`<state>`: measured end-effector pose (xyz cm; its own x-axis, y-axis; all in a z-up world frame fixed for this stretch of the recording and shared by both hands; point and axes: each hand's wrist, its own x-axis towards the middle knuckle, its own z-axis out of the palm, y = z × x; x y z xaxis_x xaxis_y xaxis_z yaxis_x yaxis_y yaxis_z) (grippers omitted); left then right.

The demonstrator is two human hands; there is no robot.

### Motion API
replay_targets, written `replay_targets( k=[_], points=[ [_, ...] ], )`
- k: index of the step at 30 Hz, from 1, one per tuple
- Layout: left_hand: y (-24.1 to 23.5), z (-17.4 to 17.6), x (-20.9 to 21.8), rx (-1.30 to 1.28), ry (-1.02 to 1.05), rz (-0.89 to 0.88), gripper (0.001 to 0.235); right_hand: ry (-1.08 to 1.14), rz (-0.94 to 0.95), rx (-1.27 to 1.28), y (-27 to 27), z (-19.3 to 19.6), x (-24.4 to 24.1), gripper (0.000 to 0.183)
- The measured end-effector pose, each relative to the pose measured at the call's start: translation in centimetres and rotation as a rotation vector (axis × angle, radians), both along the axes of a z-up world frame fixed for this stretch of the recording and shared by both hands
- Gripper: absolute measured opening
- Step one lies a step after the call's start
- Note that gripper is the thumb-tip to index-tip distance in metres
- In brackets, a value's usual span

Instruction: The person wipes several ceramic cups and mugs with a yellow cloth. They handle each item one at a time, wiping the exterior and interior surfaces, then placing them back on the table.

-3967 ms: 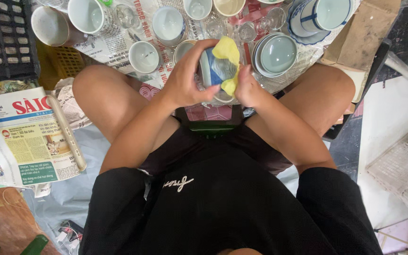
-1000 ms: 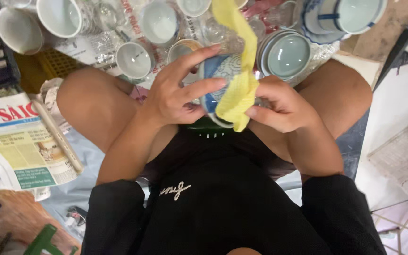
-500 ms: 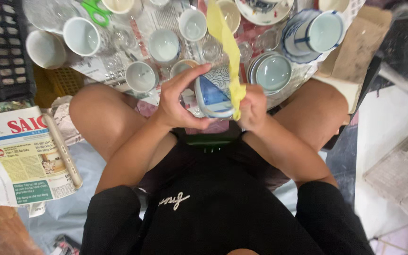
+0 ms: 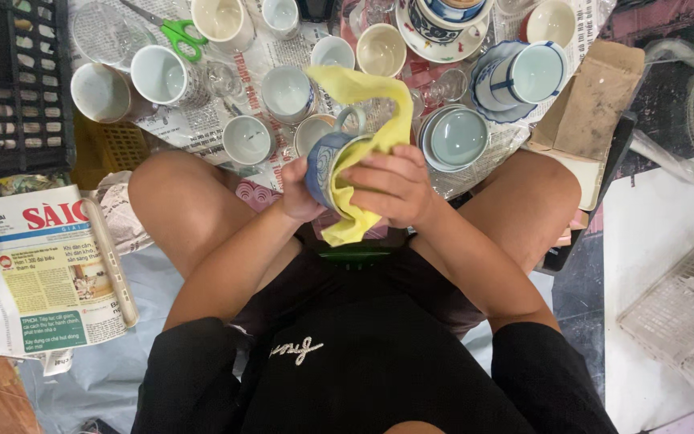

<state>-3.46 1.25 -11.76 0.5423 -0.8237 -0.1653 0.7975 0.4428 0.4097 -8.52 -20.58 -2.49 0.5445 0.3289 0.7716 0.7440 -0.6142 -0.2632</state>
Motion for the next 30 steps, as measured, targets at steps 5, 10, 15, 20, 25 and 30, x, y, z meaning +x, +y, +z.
replay_targets(
  k=[5, 10, 15, 20, 25, 30],
  points=[
    [0.4, 3.1, 1.4, 0.053, -0.142, -0.081, 0.102, 0.134, -0.009, 0.096, -0.5, -0.4, 0.5, 0.057],
    [-0.3, 6.3, 3.2, 0.266, -0.472, -0.024, 0.097, 0.352, 0.114, 0.359, -0.6, -1.1, 1.3, 0.087],
    [-1.2, 8.4, 3.5, 0.526, -0.770, -0.038, 0.090, 0.615, 0.067, 0.469, -1.1, -1.0, 0.7, 0.112],
    [-2.0, 8.5, 2.5, 0.456, -0.623, -0.005, 0.089, 0.713, 0.014, 0.675, 0.5, -0.8, -0.5, 0.110],
    [-1.3, 8.4, 2.4, 0.366, -0.698, 0.018, 0.092, 0.473, -0.017, 0.551, 0.6, -0.2, -0.5, 0.106],
    [-1.9, 9.3, 2.0, 0.356, -0.710, 0.065, 0.087, 0.599, 0.041, 0.605, -0.2, 1.1, 0.1, 0.100]
  ],
)
